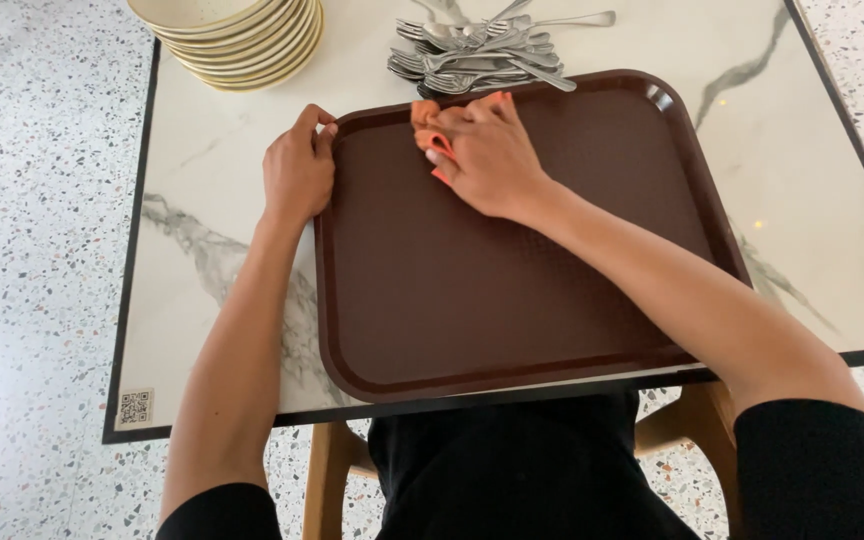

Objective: Organizing silverware on a tray and then wiping the tray clean with a cloth.

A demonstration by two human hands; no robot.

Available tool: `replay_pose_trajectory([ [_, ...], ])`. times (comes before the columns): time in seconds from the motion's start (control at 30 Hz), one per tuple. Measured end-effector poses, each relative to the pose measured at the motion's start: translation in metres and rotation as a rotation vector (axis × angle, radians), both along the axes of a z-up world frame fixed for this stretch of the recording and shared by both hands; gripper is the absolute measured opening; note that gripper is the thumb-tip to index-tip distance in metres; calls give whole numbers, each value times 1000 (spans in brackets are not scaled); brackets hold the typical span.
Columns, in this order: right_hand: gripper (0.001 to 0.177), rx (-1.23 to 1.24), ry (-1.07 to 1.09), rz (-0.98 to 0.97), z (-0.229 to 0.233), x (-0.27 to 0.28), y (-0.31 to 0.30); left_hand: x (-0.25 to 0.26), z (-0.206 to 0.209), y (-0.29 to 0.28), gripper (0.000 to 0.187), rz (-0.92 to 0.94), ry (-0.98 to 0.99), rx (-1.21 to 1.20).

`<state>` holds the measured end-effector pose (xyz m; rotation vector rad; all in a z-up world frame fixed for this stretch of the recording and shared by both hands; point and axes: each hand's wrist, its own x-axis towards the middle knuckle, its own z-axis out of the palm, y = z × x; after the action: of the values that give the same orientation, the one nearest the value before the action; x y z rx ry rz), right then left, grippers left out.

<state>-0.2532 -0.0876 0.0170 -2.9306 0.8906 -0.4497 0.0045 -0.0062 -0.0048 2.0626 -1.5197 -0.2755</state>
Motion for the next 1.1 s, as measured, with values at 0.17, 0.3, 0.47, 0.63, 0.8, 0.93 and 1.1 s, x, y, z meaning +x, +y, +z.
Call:
replay_pose_trajectory([
  [0.17, 41, 3, -34, 77, -3, 38, 28, -2, 0, 5, 17, 0, -2, -66],
  [0.3, 43, 94, -20, 215, -12, 34, 51, 0, -5, 2, 17, 48, 49, -21],
  [0.47, 45, 247, 21, 434, 18, -21, 81, 9, -7, 0, 17, 76, 83, -9],
  [0.63, 46, 411, 75, 312, 22, -79, 83, 5, -8, 1, 17, 77, 118, -3],
  [0.8, 43, 249, 58, 27, -13, -107, 22, 4, -6, 1, 17, 77, 105, -12],
  [0.93, 57, 278, 41, -93, 1, -64, 23, -8, 11, 6, 15, 80, 144, 20],
  [1.1, 60, 181, 112, 15, -4, -1, 39, -9, 10, 7, 13, 90, 146, 1],
])
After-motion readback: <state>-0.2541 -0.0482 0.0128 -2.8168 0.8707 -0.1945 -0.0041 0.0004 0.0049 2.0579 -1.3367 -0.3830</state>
